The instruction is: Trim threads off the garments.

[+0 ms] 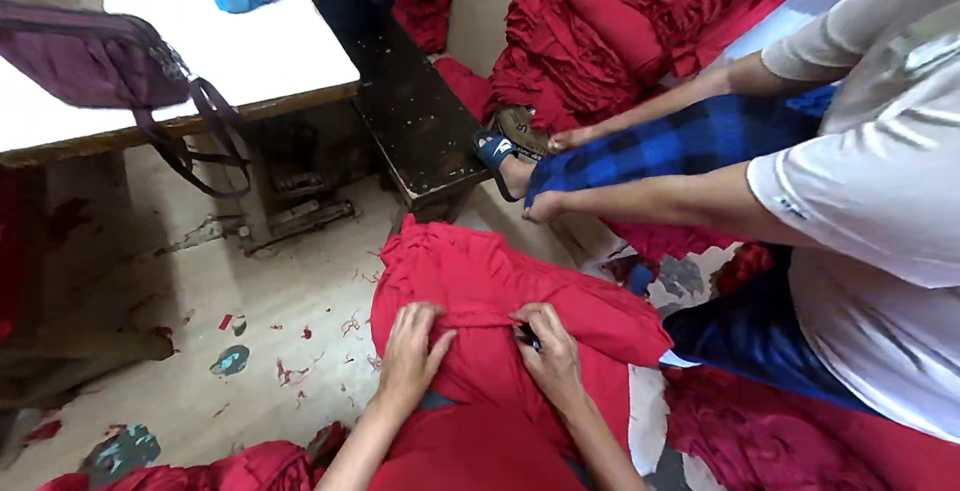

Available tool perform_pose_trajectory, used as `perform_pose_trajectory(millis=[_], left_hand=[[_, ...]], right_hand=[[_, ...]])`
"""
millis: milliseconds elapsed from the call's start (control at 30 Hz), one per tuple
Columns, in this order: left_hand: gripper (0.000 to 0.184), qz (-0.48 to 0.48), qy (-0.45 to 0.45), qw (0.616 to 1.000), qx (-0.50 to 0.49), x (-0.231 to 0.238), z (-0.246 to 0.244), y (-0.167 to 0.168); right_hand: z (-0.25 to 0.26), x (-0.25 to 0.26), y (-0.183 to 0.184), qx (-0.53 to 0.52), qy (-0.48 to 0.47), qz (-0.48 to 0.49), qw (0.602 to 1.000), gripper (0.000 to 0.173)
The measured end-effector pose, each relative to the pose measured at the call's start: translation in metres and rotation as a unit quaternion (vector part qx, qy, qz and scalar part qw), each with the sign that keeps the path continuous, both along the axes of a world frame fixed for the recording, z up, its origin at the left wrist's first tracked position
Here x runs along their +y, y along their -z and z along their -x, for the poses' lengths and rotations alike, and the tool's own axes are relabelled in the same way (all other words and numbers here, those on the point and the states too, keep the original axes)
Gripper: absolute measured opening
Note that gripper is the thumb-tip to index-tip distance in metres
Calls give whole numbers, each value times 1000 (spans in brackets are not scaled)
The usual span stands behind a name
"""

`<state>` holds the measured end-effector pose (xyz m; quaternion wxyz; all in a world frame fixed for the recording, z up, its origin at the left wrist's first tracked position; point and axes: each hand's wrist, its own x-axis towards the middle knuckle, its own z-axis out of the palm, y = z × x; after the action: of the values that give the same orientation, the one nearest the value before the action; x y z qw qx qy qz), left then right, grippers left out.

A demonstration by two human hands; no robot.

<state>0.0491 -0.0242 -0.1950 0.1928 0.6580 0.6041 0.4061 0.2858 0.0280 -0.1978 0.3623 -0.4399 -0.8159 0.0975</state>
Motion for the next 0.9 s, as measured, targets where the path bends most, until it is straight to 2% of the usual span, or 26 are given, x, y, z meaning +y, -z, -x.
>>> perform_pose_trajectory(millis=[67, 167, 267, 367, 467, 567, 633, 767, 833, 900], left_hand=[[34, -23, 0, 997, 72, 8, 3, 6], [20, -49, -28, 996, 64, 15, 9, 9], [20, 25, -25, 996, -86, 17, 20, -5], [21, 70, -24, 962, -263, 22, 29, -5], [22, 81, -23, 944, -320, 22, 31, 0], [22, 82, -17, 948, -306, 21, 33, 4], [22, 79, -36, 961, -263, 20, 39, 4], [31, 57, -177, 969, -161, 21, 60, 6], [38, 11, -210, 971, -109, 21, 65, 4], [36, -31, -191, 977, -92, 22, 54, -6]], right_hand=[[2, 0, -2, 17, 2, -12, 1000, 18], [6, -2, -12, 53, 20, 25, 998, 22], [11, 0, -27, 112, 40, 100, 988, 21], [14, 4, -34, 160, 30, 157, 974, 21], [15, 9, -29, 179, 15, 179, 967, 18], [16, 11, -25, 185, 6, 180, 966, 16], [16, 10, -28, 158, 6, 181, 971, 19], [3, -1, -33, 52, 78, 157, 983, 38], [-12, -8, -33, 53, 119, 142, 981, 34], [-28, -16, -30, 70, 143, 145, 976, 25]])
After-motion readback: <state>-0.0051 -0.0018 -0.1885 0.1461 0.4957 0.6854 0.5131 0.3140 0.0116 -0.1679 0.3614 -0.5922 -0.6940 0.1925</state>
